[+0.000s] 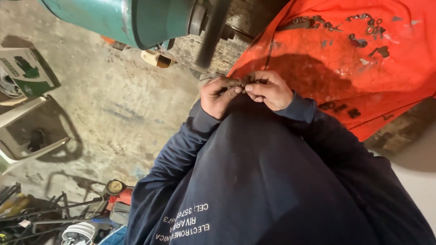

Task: The person uses a bench grinder to smooth and shape small metal parts. They repeatedly hold the parts against the spinning grinding wheel, rotating them to work on different sides, and occasionally place them on a red cloth nearby.

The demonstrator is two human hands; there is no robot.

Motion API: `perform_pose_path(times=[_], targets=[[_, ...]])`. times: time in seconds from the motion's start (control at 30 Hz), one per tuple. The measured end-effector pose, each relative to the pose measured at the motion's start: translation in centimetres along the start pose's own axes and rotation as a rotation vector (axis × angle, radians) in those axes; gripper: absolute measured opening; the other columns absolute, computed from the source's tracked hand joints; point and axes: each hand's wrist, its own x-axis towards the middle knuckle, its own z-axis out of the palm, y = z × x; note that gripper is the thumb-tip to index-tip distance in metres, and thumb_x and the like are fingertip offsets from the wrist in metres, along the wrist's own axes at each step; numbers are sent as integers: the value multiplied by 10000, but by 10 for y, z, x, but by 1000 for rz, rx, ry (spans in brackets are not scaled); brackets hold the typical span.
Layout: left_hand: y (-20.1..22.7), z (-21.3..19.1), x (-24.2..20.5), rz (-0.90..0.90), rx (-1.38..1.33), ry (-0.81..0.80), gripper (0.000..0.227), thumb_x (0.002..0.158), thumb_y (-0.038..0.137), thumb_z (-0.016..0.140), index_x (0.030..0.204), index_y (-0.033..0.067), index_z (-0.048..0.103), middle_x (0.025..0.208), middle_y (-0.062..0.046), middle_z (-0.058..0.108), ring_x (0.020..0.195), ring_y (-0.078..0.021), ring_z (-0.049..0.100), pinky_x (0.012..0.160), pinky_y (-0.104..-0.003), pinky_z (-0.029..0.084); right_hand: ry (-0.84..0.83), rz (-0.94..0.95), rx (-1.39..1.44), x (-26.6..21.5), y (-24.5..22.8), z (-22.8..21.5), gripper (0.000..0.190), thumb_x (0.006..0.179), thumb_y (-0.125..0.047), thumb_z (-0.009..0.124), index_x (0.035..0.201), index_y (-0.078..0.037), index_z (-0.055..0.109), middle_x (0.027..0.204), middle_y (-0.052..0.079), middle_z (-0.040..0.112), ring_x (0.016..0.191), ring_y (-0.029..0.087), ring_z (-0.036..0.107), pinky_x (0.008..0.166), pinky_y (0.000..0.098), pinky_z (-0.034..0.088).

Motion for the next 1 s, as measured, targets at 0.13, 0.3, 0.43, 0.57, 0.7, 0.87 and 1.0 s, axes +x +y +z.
perform_pose_path(times=[0.13, 0.3, 0.43, 0.57, 0.7, 0.87, 1.0], targets=[[-12, -4, -4, -79, -137, 2, 159, 943, 49, 792, 1082, 0, 735, 1010, -88, 741, 922, -176, 686, 853, -303, 543, -15, -36, -89, 1, -1, 2, 149, 993, -105, 685, 1094, 4, 675, 856, -4, 622, 691, 42, 516, 588, 202, 397], [-13, -9, -4, -39, -133, -11, 160, 944, 45, 792, 1081, 0, 724, 988, -78, 724, 903, -167, 665, 835, -298, 533, 6, -85, -329, 4, -7, 6, 154, 999, -135, 696, 1072, 1, 686, 829, -19, 620, 707, 32, 533, 623, 200, 420], [-24, -9, -11, -148, -282, 13, 159, 958, 28, 793, 1092, 0, 712, 921, -24, 663, 829, -96, 591, 777, -261, 495, 31, -209, -516, 5, -11, 15, 122, 1009, -120, 694, 1046, -5, 674, 890, -25, 640, 810, 30, 566, 712, 207, 459], [-19, -8, -10, -193, -312, 24, 160, 953, 11, 790, 1073, 2, 685, 946, -20, 668, 846, -82, 603, 777, -248, 505, 83, -321, -674, 9, -10, 22, 96, 1007, -102, 690, 1023, -11, 660, 909, -10, 649, 830, 47, 578, 730, 221, 472], [-17, -10, -10, -211, -389, 34, 153, 955, 1, 767, 1061, 1, 657, 1025, -38, 682, 940, -106, 648, 857, -265, 540, 118, -403, -772, 17, -7, 24, 89, 1000, -92, 701, 1013, -13, 662, 922, 15, 661, 850, 66, 602, 756, 237, 495], [-23, -16, -15, -202, -400, 26, 142, 957, -14, 762, 1053, -5, 657, 1027, -51, 692, 959, -121, 655, 886, -275, 545, 71, -402, -716, 24, -5, 27, 115, 994, -90, 701, 1053, -2, 657, 990, 21, 666, 911, 74, 611, 823, 244, 510], [-33, -18, -18, -236, -477, 57, 136, 949, -13, 768, 1022, -3, 653, 988, -48, 687, 907, -124, 652, 836, -276, 547, 54, -351, -660, 30, 2, 24, 109, 1001, -84, 699, 1055, 7, 672, 1004, 20, 683, 925, 78, 629, 839, 247, 523]])
